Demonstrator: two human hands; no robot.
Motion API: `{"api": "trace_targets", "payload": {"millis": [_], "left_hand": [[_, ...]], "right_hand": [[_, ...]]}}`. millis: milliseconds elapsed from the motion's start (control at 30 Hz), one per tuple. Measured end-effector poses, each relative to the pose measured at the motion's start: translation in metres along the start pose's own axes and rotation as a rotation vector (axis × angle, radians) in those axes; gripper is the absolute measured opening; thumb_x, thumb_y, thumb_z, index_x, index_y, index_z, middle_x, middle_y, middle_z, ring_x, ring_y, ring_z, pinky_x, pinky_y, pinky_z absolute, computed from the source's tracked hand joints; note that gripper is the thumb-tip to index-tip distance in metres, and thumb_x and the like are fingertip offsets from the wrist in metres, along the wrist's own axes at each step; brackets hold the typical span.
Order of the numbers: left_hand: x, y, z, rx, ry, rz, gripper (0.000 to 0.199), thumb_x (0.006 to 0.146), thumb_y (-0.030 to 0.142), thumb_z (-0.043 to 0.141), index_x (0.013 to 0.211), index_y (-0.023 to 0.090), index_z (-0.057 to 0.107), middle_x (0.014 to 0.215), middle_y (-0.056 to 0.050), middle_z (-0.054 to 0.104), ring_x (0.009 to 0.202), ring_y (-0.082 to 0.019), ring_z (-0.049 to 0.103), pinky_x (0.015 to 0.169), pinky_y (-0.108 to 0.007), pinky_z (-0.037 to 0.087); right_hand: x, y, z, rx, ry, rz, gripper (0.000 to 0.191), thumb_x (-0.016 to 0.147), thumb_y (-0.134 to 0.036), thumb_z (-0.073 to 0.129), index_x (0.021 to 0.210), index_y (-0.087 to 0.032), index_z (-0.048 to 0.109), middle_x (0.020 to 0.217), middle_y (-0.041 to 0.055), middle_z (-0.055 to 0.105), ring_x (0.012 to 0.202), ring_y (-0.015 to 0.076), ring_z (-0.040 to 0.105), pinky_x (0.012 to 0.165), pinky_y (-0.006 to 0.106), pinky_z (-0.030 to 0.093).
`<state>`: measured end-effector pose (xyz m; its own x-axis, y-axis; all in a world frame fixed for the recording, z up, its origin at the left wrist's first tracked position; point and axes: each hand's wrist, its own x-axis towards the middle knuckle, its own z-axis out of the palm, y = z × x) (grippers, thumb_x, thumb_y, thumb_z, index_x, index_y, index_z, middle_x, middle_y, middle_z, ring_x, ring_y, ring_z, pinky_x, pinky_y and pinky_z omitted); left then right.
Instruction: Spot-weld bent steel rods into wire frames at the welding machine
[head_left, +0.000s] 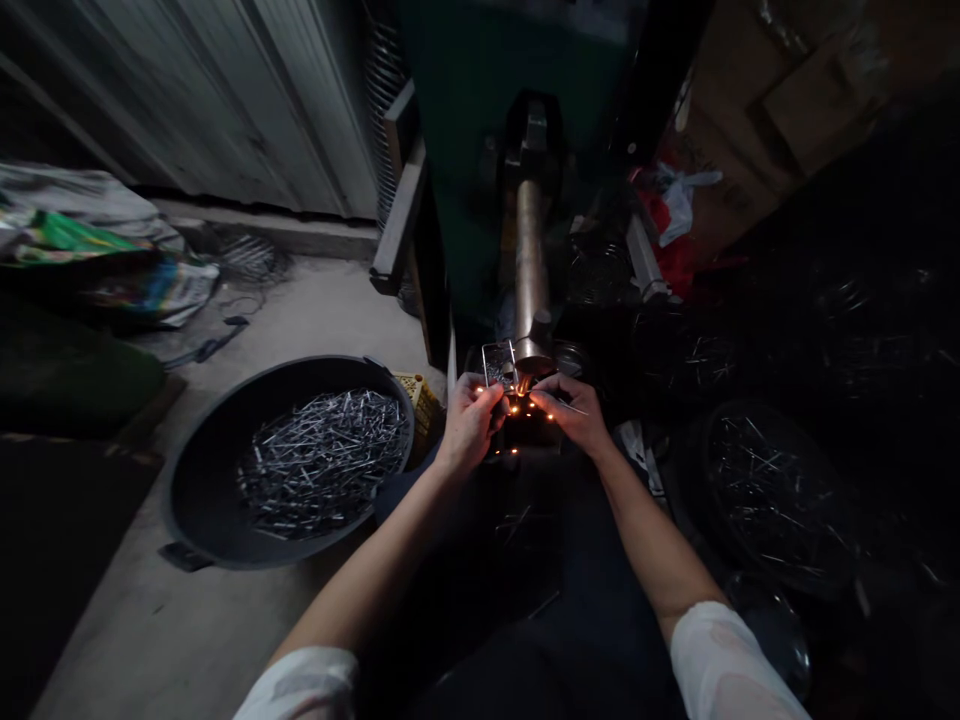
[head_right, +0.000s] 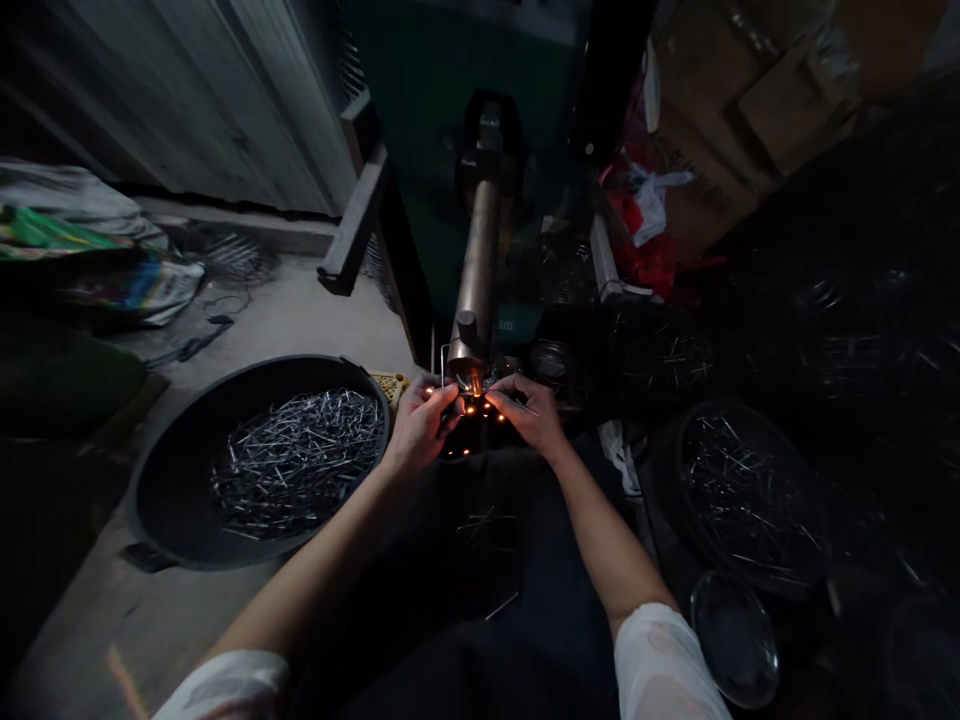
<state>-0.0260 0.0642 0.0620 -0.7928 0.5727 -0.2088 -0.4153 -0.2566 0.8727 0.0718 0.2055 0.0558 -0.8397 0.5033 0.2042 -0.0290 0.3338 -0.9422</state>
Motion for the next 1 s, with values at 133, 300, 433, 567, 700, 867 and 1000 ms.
{"api": "trace_targets", "payload": {"millis": [133, 300, 433, 567, 700, 867, 1000], "left_hand": [[-0.006, 0.002, -0.004, -0.031, 0.029, -0.017, 0.028, 0.073, 0.029, 0.073, 0.084, 0.021, 0.049, 0.056, 0.007, 0.057, 0.039, -0.006, 0.044, 0.038, -0.016, 0.031], [-0.017, 0.012, -0.073, -0.095, 0.255, -0.011, 0.021, 0.078, 0.024, 0.073, 0.08, 0.019, 0.052, 0.06, 0.004, 0.059, 0.043, -0.005, 0.046, 0.038, -0.015, 0.032], [-0.045, 0.004, -0.122, -0.101, 0.481, 0.005, 0.03, 0.086, 0.045, 0.068, 0.083, 0.019, 0.054, 0.077, -0.001, 0.067, 0.05, -0.005, 0.049, 0.043, -0.014, 0.036], [-0.091, -0.034, -0.096, 0.734, -0.139, 0.054, 0.02, 0.083, 0.037, 0.073, 0.087, 0.019, 0.065, 0.086, -0.006, 0.067, 0.072, -0.015, 0.061, 0.059, -0.022, 0.047], [-0.114, -0.069, -0.051, 1.553, -0.653, 0.069, 0.015, 0.089, 0.013, 0.054, 0.079, 0.016, 0.065, 0.106, -0.017, 0.066, 0.095, -0.027, 0.062, 0.068, -0.031, 0.05], [-0.13, -0.062, -0.057, 1.639, -0.716, 0.033, 0.025, 0.085, 0.006, 0.047, 0.099, 0.018, 0.064, 0.092, -0.014, 0.066, 0.081, -0.026, 0.063, 0.062, -0.03, 0.043], [-0.127, -0.04, -0.079, 1.217, -0.465, -0.055, 0.015, 0.078, 0.019, 0.065, 0.091, 0.025, 0.061, 0.059, 0.002, 0.052, 0.05, -0.017, 0.046, 0.054, -0.025, 0.032]], "right_hand": [[-0.022, 0.0, -0.018, 0.072, -0.014, 0.045, 0.025, 0.08, -0.038, 0.078, 0.097, -0.02, 0.072, 0.098, 0.0039, 0.074, 0.095, 0.019, 0.069, 0.087, 0.032, 0.053], [-0.082, 0.012, -0.059, 0.085, 0.013, 0.266, 0.027, 0.083, -0.041, 0.076, 0.099, -0.019, 0.072, 0.091, 0.005, 0.076, 0.08, 0.0174, 0.072, 0.08, 0.032, 0.058], [-0.12, 0.033, -0.075, 0.055, 0.023, 0.403, 0.037, 0.082, -0.045, 0.076, 0.106, -0.018, 0.069, 0.08, 0.0035, 0.076, 0.059, 0.0131, 0.067, 0.058, 0.025, 0.054], [-0.124, 0.043, -0.066, 0.055, 0.06, 0.402, 0.037, 0.082, -0.045, 0.075, 0.106, -0.018, 0.067, 0.072, 0.0002, 0.073, 0.052, 0.0103, 0.062, 0.048, 0.02, 0.047], [-0.119, 0.041, -0.056, 0.013, 0.057, 0.358, 0.035, 0.083, -0.045, 0.074, 0.104, -0.018, 0.067, 0.071, -0.0011, 0.071, 0.052, 0.01, 0.061, 0.051, 0.02, 0.047], [-0.124, 0.037, -0.056, -0.106, 0.113, 0.281, 0.041, 0.082, -0.043, 0.076, 0.113, -0.02, 0.06, 0.062, -0.0063, 0.064, 0.05, 0.0098, 0.059, 0.053, 0.02, 0.047], [-0.123, 0.031, -0.049, -0.063, 0.12, 0.284, 0.029, 0.085, -0.044, 0.074, 0.098, -0.021, 0.062, 0.063, -0.0057, 0.063, 0.048, 0.0095, 0.057, 0.048, 0.02, 0.044]]}}
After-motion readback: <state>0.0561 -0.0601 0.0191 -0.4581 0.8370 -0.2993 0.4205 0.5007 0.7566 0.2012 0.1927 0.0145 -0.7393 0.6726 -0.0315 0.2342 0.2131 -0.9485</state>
